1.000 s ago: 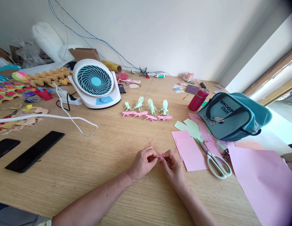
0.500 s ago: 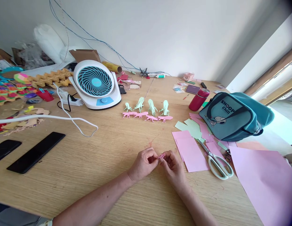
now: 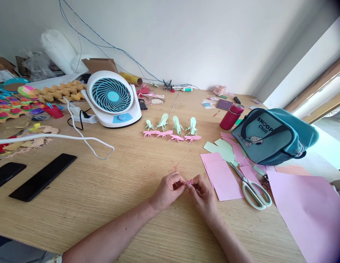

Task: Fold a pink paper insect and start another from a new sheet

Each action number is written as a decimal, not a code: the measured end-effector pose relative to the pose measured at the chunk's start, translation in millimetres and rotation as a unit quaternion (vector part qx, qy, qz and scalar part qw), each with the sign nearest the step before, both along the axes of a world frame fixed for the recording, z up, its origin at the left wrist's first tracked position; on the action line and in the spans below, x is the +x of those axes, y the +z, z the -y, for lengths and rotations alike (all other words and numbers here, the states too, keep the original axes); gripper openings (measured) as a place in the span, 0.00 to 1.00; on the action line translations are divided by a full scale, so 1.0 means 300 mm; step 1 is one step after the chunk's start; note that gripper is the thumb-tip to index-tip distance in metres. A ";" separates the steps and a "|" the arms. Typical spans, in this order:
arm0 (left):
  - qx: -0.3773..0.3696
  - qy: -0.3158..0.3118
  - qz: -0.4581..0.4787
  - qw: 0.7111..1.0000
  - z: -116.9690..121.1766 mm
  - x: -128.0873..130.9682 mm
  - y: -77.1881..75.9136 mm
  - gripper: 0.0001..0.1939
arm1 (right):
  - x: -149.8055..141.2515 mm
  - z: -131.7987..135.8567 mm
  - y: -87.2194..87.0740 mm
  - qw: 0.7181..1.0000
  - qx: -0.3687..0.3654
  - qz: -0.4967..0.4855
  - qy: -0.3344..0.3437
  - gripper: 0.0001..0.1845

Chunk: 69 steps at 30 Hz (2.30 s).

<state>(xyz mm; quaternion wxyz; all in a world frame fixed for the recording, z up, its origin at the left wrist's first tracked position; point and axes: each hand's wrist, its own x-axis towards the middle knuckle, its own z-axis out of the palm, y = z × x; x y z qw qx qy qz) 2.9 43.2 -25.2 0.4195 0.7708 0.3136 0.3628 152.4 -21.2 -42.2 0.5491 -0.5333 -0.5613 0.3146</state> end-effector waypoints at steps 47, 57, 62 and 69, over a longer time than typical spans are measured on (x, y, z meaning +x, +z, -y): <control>-0.009 0.032 0.019 0.999 -0.006 -0.002 -0.007 0.06 | 0.005 -0.019 -0.026 0.991 -0.040 -0.129 0.018 0.07; 0.007 0.051 0.008 0.999 -0.005 0.004 -0.003 0.11 | 0.003 -0.017 -0.015 0.991 -0.039 -0.127 0.015 0.05; 0.001 0.061 0.016 0.998 -0.005 0.011 0.003 0.14 | 0.001 -0.016 -0.017 0.990 -0.044 -0.137 0.014 0.06; -0.019 0.047 0.039 0.998 -0.010 0.007 -0.010 0.13 | 0.000 -0.013 -0.019 0.990 -0.044 -0.132 0.011 0.07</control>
